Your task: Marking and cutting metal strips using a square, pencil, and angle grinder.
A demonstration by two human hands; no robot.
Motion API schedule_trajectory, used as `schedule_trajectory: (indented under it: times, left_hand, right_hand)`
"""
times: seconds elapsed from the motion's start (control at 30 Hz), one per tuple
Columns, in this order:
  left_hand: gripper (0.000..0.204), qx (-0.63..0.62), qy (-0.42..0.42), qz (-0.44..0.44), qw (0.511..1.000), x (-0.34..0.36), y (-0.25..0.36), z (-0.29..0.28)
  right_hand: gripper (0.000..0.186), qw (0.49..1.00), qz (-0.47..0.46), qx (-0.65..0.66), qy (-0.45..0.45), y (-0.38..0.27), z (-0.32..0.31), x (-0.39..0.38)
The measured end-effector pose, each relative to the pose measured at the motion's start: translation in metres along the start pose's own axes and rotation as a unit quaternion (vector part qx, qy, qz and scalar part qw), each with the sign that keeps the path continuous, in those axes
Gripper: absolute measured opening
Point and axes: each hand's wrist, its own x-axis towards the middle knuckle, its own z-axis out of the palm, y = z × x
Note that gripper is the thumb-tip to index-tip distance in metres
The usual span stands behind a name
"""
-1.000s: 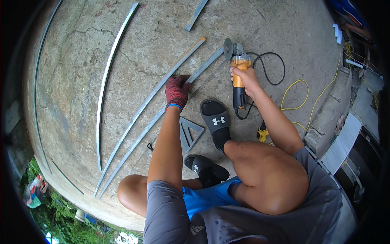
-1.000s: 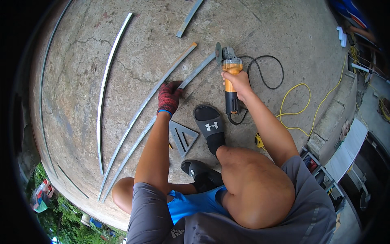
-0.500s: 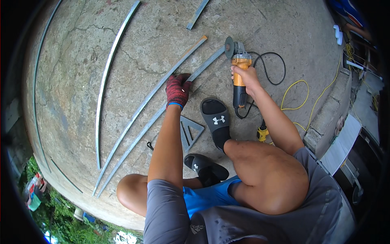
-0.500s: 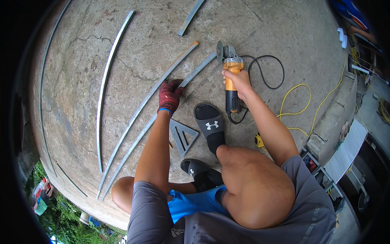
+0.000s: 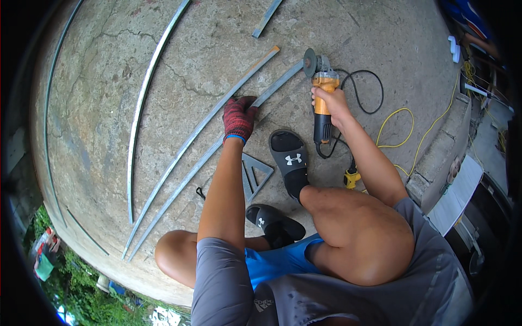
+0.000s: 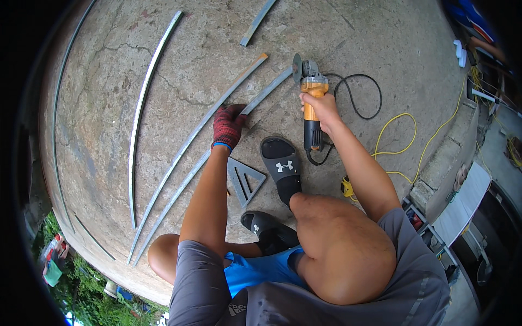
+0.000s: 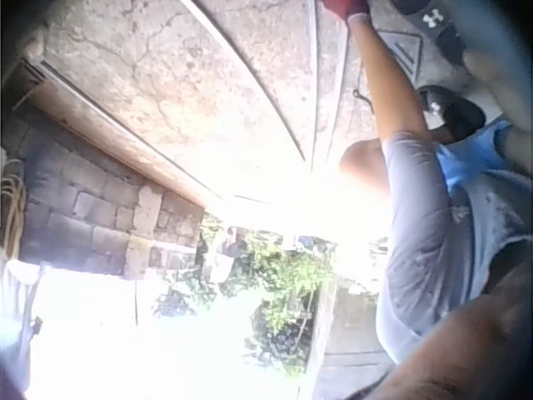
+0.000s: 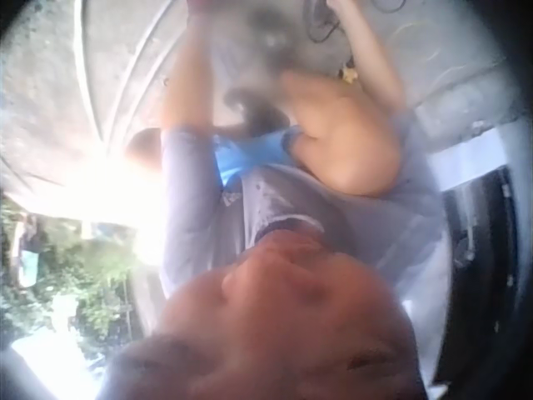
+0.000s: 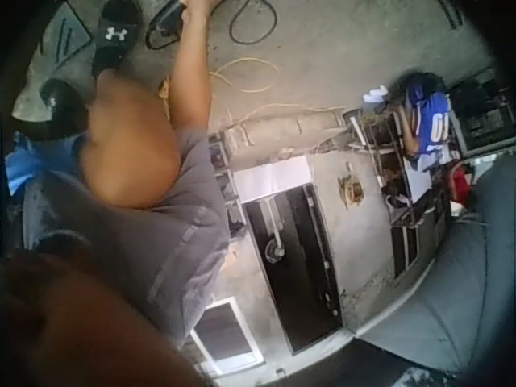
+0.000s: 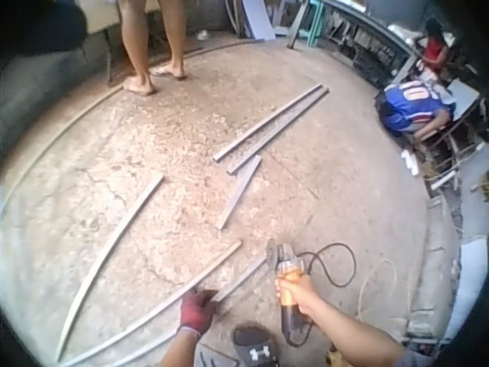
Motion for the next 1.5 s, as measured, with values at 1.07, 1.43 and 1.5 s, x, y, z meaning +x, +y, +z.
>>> schedule_trajectory:
  times: [1.07, 1.43, 1.5]
  left_hand:
    - [0.030, 0.032, -0.001, -0.025, 0.999, -0.002, 0.003, 0.003]
    - [0.030, 0.045, 0.004, -0.024, 0.999, -0.001, 0.006, 0.001]
    - [0.030, 0.046, 0.004, -0.023, 0.999, -0.002, 0.007, 0.000]
  right_hand:
    - [0.028, 1.000, -0.003, -0.003, 0.014, 0.003, 0.001, 0.004]
    - [0.027, 1.000, -0.004, -0.009, 0.021, -0.003, 0.005, 0.001]
    - [0.030, 1.000, -0.001, -0.017, 0.015, -0.002, 0.002, 0.004]
